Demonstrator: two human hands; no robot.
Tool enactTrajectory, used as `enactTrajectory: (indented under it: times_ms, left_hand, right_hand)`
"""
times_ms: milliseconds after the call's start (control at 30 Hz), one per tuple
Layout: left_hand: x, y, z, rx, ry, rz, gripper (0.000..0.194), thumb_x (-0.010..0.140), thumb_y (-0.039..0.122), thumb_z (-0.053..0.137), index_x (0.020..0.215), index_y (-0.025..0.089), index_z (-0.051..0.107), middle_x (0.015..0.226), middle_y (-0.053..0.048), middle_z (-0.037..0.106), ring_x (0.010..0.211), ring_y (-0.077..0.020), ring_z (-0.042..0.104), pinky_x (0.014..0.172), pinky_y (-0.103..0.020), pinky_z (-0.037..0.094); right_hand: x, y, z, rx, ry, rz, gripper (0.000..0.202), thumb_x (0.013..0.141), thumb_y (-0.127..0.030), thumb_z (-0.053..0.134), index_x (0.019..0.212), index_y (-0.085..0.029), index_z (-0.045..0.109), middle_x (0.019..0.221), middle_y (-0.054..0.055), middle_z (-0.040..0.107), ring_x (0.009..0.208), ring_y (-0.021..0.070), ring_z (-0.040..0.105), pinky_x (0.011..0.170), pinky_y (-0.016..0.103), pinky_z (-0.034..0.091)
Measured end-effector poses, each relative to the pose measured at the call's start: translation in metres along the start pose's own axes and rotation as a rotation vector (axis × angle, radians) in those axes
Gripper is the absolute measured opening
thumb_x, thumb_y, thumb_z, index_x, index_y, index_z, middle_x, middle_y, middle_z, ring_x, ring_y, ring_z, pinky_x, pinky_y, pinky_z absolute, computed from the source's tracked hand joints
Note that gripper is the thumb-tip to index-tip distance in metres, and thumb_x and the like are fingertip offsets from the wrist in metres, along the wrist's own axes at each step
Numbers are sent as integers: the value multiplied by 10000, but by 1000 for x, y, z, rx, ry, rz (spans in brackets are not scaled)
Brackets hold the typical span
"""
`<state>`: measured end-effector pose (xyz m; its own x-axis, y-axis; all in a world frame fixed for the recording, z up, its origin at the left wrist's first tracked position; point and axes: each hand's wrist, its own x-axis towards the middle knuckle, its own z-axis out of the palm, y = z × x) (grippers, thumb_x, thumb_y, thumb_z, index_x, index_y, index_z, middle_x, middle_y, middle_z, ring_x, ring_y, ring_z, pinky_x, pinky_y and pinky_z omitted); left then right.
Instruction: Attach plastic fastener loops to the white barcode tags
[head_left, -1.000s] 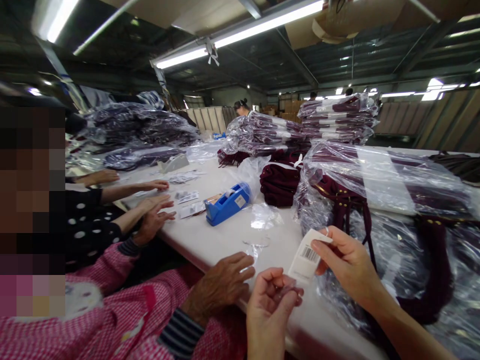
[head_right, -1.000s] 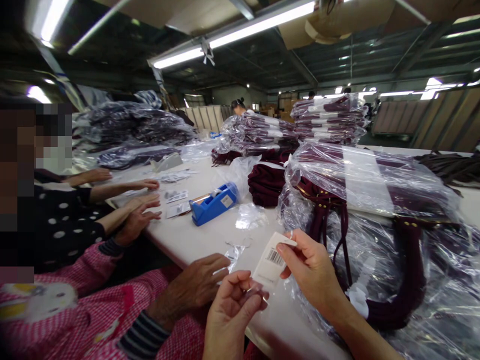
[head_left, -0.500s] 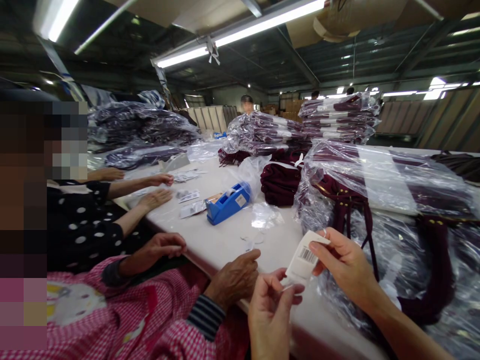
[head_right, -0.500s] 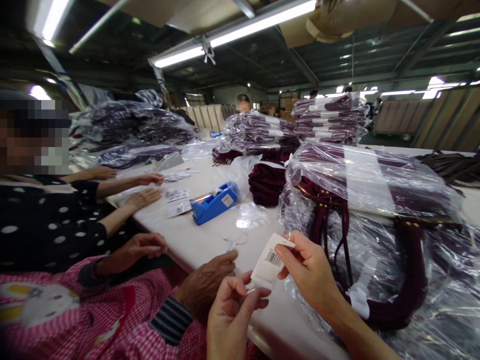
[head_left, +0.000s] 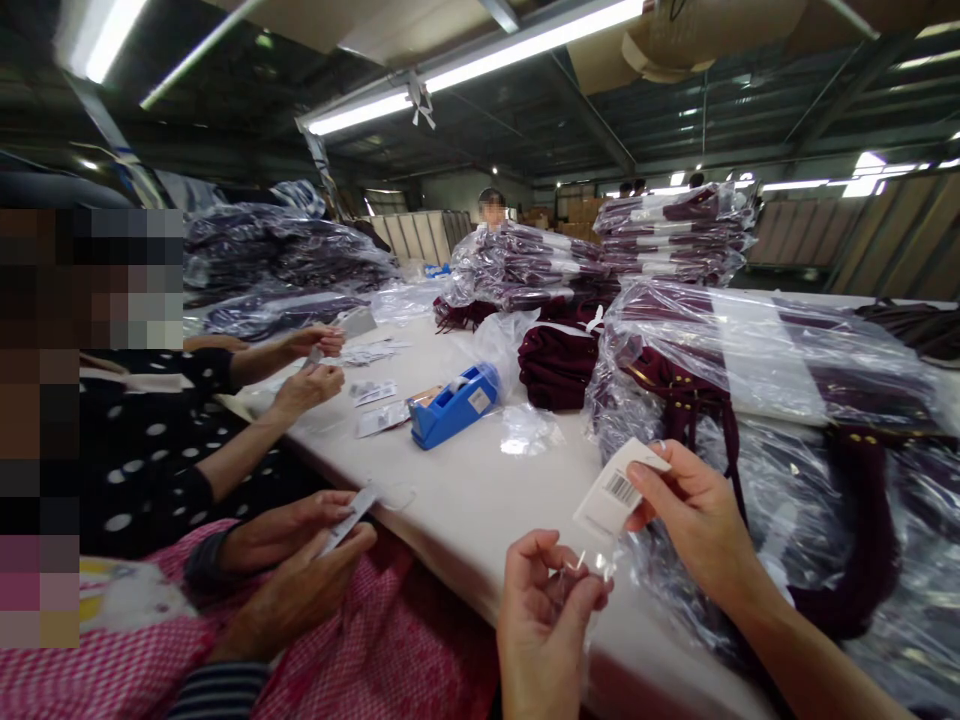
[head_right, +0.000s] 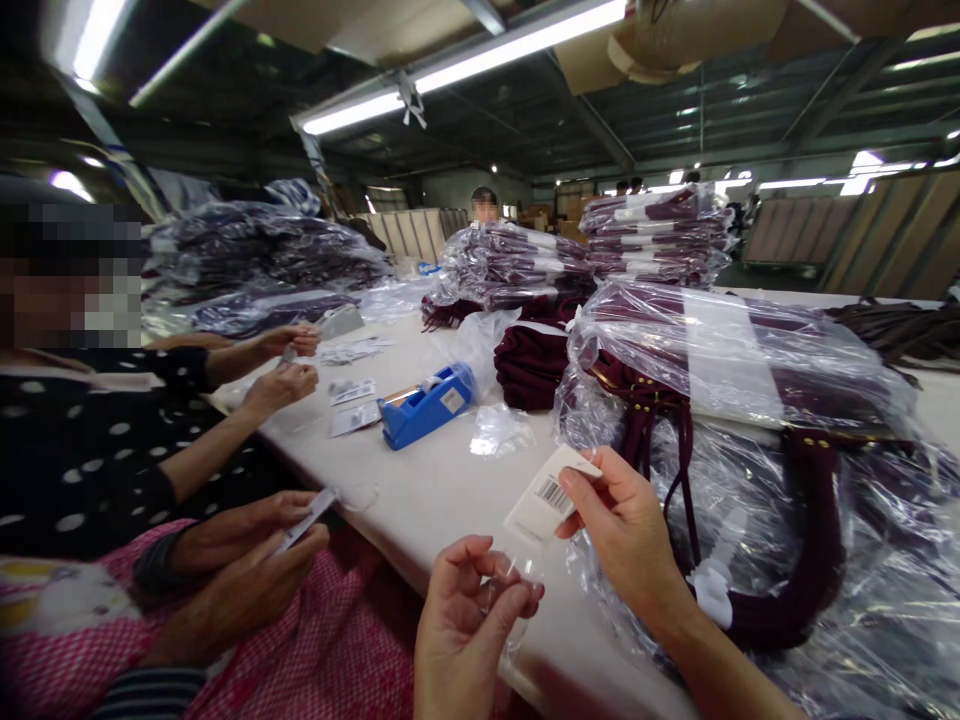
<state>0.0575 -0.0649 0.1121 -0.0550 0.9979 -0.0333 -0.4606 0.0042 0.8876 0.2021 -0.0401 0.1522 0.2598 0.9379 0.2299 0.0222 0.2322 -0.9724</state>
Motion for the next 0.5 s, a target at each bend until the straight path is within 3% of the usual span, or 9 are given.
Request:
enactTrajectory:
  times_ms: [500]
  left_hand:
    - [-1, 3, -3, 10, -60, -60, 414, 637, 108, 708, 973, 240, 504, 745, 52, 592, 621, -143, 659, 618, -273, 554]
  right_hand:
    - [7, -17, -9, -223, -189, -55, 170, 852, -328, 557, 735, -206, 537, 643, -48, 550, 481, 92, 499, 432, 190, 419]
